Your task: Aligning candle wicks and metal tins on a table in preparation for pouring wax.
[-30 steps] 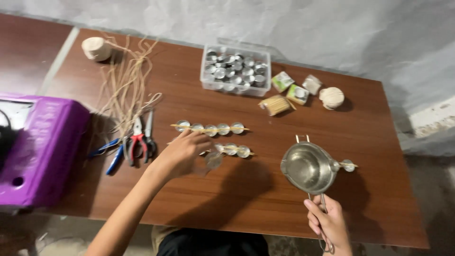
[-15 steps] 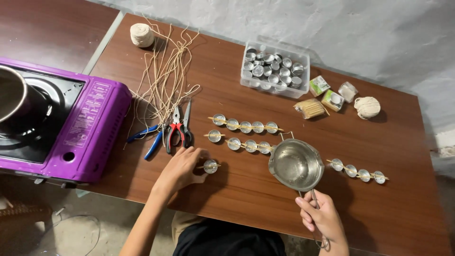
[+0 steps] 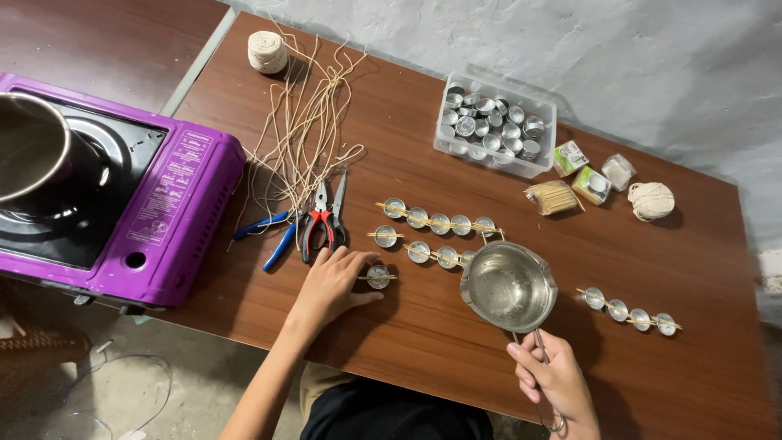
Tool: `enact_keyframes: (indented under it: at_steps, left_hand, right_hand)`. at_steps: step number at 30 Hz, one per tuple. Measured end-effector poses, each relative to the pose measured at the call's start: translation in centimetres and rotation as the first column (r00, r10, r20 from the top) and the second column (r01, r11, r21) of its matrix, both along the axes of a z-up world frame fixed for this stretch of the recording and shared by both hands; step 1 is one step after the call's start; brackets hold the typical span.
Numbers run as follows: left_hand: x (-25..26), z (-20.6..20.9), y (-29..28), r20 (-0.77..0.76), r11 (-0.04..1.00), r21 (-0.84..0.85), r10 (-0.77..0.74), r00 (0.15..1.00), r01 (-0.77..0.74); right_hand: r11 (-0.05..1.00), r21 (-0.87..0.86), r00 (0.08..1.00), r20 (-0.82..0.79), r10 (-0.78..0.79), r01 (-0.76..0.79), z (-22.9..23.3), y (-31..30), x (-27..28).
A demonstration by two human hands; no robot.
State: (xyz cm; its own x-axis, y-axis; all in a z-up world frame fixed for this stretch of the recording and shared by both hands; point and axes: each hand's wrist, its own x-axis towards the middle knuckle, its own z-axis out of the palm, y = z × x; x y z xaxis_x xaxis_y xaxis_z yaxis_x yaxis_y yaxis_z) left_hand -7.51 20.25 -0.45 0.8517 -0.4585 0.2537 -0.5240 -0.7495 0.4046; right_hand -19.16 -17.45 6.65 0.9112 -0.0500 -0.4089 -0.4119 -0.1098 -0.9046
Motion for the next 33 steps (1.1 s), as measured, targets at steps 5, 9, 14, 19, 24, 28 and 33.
enact_keyframes:
  at_steps: [5, 9, 14, 19, 24, 28, 33]
  left_hand:
    - [0.4, -1.7, 0.1, 0.21, 0.996, 0.067, 0.044, 0.977, -0.059]
    - [0.1, -1.6, 0.5, 0.207, 0.996, 0.062, 0.045, 0.977, -0.059]
    - [-0.3, -2.0, 1.0, 0.165, 0.995, -0.052, 0.088, 0.982, -0.08]
    - [-0.4, -2.2, 1.0, 0.193, 0.99, -0.123, 0.086, 0.977, -0.062]
    - [-0.3, -2.3, 1.0, 0.142, 0.982, -0.177, 0.097, 0.985, -0.071]
    - [-0.3, -2.5, 1.0, 0.128, 0.977, -0.203, 0.096, 0.987, -0.069]
    - [-0.1, -3.0, 1.0, 0.15, 0.976, -0.201, 0.111, 0.982, -0.079]
  right_hand:
    - [1.0, 0.009, 1.0, 0.002, 0.014, -0.014, 0.5, 0.8, 0.5]
    - [0.999, 0.016, 1.0, 0.002, 0.03, -0.03, 0.7, 1.4, 0.9]
    - [0.998, 0.006, 0.998, -0.009, 0.06, -0.06, 0.8, 2.0, 1.6]
    - [0.992, -0.018, 0.992, 0.002, 0.127, -0.127, 1.9, 3.4, 2.6]
    - [0.98, -0.076, 0.983, -0.015, 0.184, -0.185, 2.6, 4.4, 3.4]
    - [0.974, -0.055, 0.975, -0.01, 0.222, -0.222, 2.5, 4.8, 3.9]
    - [0.969, -0.064, 0.971, -0.007, 0.24, -0.24, 2.2, 5.1, 4.1]
